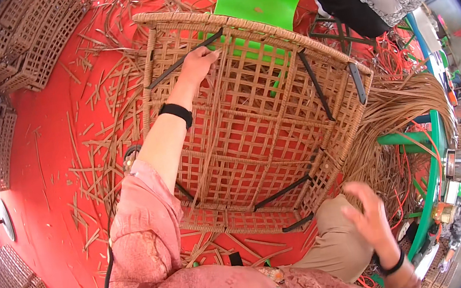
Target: The recorder is weaving and binding strips of material onto a wooden furniture frame to create a woven structure.
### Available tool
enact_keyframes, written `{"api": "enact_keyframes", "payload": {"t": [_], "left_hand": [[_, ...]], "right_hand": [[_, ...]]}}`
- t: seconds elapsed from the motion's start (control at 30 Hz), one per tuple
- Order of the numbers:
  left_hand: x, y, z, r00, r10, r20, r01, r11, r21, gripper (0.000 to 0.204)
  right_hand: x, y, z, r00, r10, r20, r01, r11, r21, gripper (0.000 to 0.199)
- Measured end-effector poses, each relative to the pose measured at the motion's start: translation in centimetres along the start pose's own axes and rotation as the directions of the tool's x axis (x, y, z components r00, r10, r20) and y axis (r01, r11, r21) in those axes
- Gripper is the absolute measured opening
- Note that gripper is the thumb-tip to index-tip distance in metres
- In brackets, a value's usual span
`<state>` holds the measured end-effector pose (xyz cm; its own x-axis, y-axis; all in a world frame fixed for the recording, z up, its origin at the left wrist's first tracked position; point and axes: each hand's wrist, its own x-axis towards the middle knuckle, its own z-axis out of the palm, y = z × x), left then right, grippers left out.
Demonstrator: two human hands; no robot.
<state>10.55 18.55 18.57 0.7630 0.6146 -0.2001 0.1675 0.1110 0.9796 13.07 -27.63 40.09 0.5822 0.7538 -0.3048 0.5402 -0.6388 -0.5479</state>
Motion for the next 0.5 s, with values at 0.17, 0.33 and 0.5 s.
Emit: {"api": "enact_keyframes", "payload": {"t": [0.17, 0.33, 0.5], "left_hand": [[-2.6, 4.5, -2.8, 0.974, -0.201, 0.102, 0.208, 0.976, -0.064, 0.019], [-4.1, 7.9, -3.3, 0.944, -0.309, 0.116, 0.319, 0.943, -0.092, 0.021], [-5.8, 9.4, -5.1, 0.940, -0.274, 0.202, 0.274, 0.961, 0.030, 0.023]], "right_hand": [[13.5, -2.7, 3.8, 0.989, -0.141, 0.038, 0.115, 0.913, 0.391, 0.031], [28.3, -5.8, 10.4, 0.991, -0.129, 0.028, 0.087, 0.794, 0.601, 0.036], [37.4, -7.1, 15.9, 0.996, 0.074, -0.048, 0.003, 0.515, 0.857, 0.032]]}}
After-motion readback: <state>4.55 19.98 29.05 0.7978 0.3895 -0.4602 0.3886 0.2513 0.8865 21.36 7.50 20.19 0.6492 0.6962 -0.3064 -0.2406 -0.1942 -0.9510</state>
